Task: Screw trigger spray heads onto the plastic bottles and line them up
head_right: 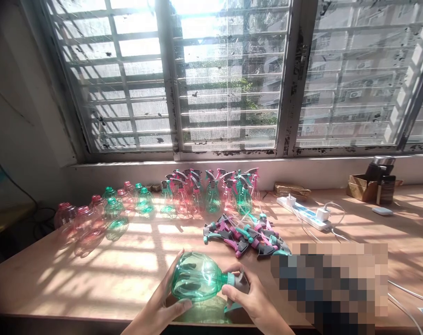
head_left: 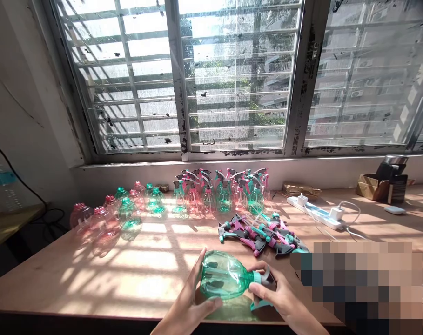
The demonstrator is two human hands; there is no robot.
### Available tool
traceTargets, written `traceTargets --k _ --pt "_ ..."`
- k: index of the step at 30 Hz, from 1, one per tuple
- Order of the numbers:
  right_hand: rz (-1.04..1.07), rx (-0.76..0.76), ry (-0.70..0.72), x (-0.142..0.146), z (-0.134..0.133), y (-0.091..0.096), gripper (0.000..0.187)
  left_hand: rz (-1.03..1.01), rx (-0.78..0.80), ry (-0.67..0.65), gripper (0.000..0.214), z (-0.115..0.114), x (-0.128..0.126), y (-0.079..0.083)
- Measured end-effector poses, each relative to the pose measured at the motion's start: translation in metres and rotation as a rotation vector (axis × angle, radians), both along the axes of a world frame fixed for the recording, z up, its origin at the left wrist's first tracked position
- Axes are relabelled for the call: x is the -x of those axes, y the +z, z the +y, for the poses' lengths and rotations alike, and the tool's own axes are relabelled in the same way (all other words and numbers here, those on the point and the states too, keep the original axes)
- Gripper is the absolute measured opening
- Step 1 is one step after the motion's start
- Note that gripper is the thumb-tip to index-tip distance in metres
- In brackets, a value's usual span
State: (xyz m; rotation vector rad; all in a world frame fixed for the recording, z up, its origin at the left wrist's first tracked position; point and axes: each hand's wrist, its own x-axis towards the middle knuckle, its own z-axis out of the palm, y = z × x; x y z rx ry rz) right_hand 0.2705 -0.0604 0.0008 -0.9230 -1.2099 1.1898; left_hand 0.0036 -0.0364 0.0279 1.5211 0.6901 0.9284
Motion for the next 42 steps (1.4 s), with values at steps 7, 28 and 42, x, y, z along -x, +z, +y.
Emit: traceTargets --k 7,28,42 --pt "-0.041 0.000 0.008 -0.002 0.002 -0.004 0.042 -0.020 0.010 -0.017 0.099 -0.001 -0.002 0.004" --pt "-0.069 0.022 -0.016 0.001 -0.005 0.005 0.041 0.040 -0.078 0.052 0.100 0.003 0.000 -0.004" --pt "-0.046 0.014 -0.008 0.003 -0.003 0.004 0.042 0.050 -0.066 0.071 0.103 -0.004 -0.002 0.000"
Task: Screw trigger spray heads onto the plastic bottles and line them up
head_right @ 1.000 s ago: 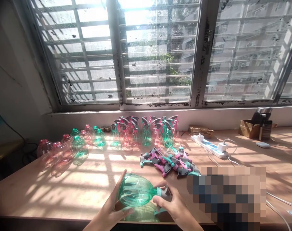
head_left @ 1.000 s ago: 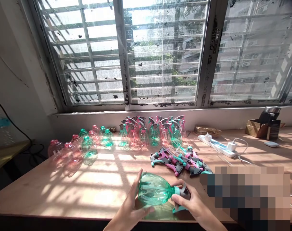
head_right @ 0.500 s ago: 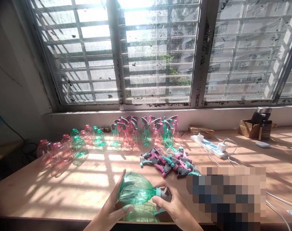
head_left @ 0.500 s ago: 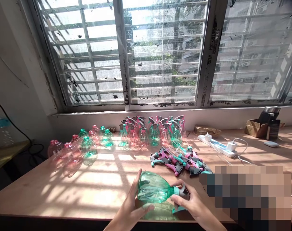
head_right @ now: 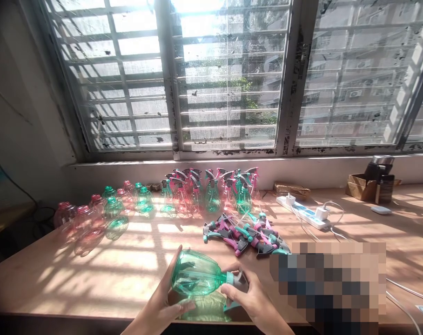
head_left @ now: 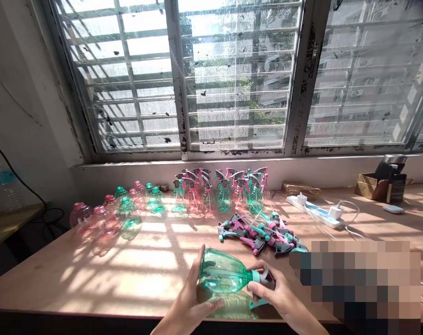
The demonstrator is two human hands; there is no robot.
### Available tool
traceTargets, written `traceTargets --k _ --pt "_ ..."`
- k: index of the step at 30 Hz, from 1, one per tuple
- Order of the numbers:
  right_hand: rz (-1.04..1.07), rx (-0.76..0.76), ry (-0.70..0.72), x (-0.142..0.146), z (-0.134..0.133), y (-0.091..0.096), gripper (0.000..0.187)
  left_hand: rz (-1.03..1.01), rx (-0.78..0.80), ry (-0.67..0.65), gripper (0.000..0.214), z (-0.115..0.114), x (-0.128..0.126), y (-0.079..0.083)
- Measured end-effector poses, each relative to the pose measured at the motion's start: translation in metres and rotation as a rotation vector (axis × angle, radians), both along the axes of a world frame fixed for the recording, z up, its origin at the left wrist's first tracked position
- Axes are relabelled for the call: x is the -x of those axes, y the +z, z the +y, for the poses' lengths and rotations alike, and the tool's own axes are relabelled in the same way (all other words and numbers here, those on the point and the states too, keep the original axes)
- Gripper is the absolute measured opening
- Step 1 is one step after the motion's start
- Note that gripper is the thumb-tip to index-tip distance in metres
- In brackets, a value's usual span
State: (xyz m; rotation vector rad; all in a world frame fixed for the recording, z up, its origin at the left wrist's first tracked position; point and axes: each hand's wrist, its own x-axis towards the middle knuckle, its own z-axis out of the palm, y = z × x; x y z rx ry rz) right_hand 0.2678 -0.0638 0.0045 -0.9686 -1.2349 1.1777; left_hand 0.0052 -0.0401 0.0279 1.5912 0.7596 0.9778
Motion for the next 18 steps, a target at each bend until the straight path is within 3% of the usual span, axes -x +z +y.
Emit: traceTargets --k 4,11,14,18 --pt "0.020 0.007 -0.009 -0.001 0.000 -0.001 0.042 0.076 -0.021 0.054 0.091 0.005 0.004 -0.005" --pt "0.048 0.031 0.002 -0.003 0.008 -0.007 0.047 -0.108 0.027 -0.097 0.099 0.008 0.000 -0.006" --pt "0.032 0.013 -0.013 -0.002 0.006 -0.006 0.044 -0.144 0.069 -0.073 0.109 0.005 -0.003 -0.002" --pt "0.037 0.002 -0.002 -0.001 0.001 -0.001 0.041 -0.128 0.042 -0.019 0.098 0.003 -0.004 0.005"
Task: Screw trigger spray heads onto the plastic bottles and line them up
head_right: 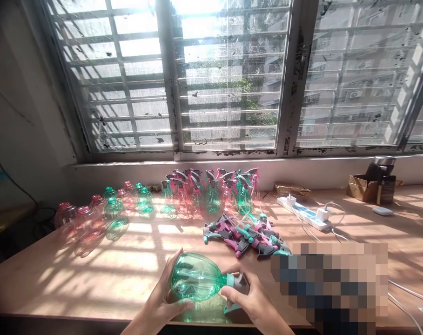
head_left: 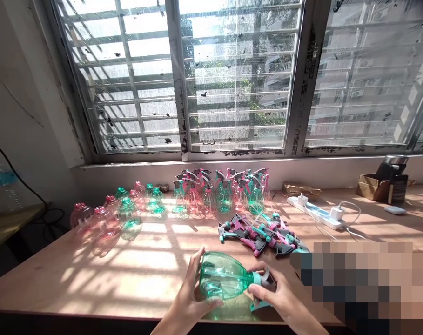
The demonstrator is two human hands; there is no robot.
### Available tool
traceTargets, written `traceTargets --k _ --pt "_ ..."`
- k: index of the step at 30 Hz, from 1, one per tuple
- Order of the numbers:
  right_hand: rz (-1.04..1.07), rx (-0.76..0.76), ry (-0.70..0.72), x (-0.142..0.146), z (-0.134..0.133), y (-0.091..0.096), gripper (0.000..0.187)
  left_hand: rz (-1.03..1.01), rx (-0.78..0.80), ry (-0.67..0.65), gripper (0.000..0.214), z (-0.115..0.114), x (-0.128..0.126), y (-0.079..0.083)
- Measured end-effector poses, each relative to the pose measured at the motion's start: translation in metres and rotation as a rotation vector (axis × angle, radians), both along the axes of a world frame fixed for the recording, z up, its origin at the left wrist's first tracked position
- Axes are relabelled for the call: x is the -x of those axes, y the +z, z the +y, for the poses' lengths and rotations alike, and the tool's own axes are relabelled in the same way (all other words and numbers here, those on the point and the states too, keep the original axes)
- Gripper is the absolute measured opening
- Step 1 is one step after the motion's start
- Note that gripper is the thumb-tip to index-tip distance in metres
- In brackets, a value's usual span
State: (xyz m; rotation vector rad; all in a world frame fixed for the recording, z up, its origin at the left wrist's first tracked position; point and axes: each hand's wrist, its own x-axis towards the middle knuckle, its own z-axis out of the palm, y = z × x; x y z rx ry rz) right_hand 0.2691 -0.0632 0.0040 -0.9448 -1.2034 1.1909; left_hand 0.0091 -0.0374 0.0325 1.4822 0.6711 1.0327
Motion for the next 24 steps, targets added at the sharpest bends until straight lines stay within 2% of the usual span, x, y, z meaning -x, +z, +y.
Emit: traceTargets --k 7,13,16,21,24 --pt "-0.016 -0.010 0.018 0.001 -0.003 0.005 0.040 0.072 -0.089 0.025 0.082 0.003 0.003 -0.005" --pt "-0.018 0.001 0.038 0.000 -0.005 0.008 0.038 -0.008 0.083 -0.068 0.115 0.000 0.002 -0.004" --pt "-0.030 -0.007 0.027 -0.001 -0.005 0.008 0.037 0.001 0.087 -0.056 0.112 -0.001 0.001 -0.001" --pt "-0.066 -0.005 0.038 -0.003 0.000 -0.002 0.041 0.025 -0.018 -0.036 0.092 0.000 0.002 -0.003" --pt "-0.057 -0.016 0.027 -0.003 0.005 -0.009 0.044 -0.021 0.012 -0.082 0.105 0.003 0.002 -0.011"
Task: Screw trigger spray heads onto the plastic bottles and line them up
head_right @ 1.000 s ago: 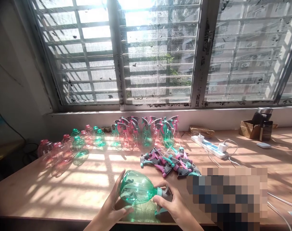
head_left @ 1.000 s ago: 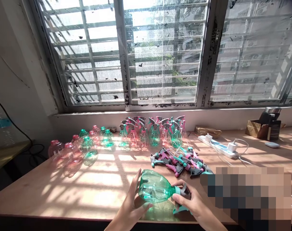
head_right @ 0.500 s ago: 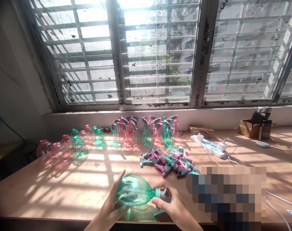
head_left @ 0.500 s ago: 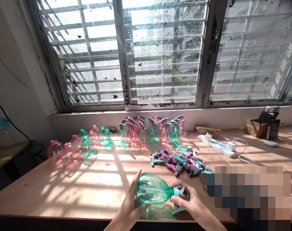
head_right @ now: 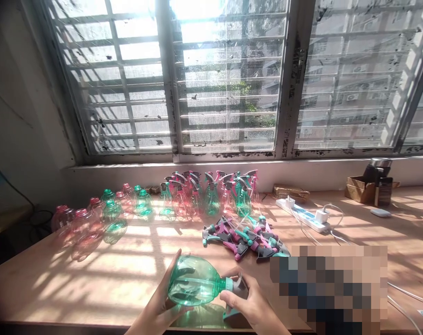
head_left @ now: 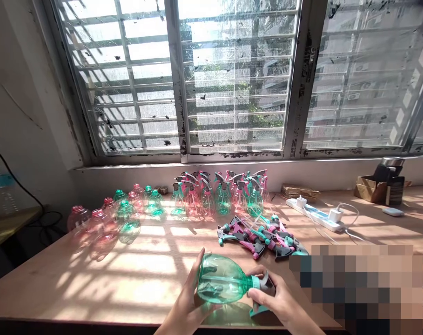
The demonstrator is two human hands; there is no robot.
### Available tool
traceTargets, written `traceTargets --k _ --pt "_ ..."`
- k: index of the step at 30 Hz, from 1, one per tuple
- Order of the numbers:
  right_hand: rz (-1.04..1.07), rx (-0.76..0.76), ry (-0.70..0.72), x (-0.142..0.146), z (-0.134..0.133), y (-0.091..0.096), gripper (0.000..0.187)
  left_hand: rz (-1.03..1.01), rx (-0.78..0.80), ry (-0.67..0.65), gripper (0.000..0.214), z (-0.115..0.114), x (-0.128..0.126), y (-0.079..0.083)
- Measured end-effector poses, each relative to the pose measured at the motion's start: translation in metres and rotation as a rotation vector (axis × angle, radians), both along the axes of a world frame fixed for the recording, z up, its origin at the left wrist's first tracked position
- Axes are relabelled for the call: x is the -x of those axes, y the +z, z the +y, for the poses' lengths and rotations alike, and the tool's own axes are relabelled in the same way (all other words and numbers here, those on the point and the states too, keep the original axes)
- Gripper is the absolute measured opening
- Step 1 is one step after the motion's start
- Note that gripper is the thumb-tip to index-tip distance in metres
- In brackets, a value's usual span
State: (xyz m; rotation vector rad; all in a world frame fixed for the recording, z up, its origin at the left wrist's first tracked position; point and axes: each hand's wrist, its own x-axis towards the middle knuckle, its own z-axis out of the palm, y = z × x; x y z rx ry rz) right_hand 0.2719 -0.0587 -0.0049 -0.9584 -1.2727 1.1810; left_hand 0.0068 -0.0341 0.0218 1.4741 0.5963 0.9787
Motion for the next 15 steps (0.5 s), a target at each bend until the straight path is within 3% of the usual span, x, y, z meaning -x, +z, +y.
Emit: traceTargets --k 2,6,11,15 --pt "0.012 -0.009 -0.004 0.001 0.002 -0.003 0.044 -0.032 0.025 -0.027 0.114 0.003 0.001 -0.007" --pt "0.048 -0.019 -0.013 0.003 0.002 -0.002 0.044 -0.024 0.012 -0.014 0.103 0.008 0.004 -0.015" --pt "0.010 -0.037 -0.024 0.002 0.000 0.002 0.042 0.100 -0.144 0.052 0.102 0.008 0.005 -0.009" --pt "0.010 -0.032 -0.010 0.001 0.000 0.002 0.044 0.096 -0.149 0.053 0.097 0.006 0.003 -0.006"
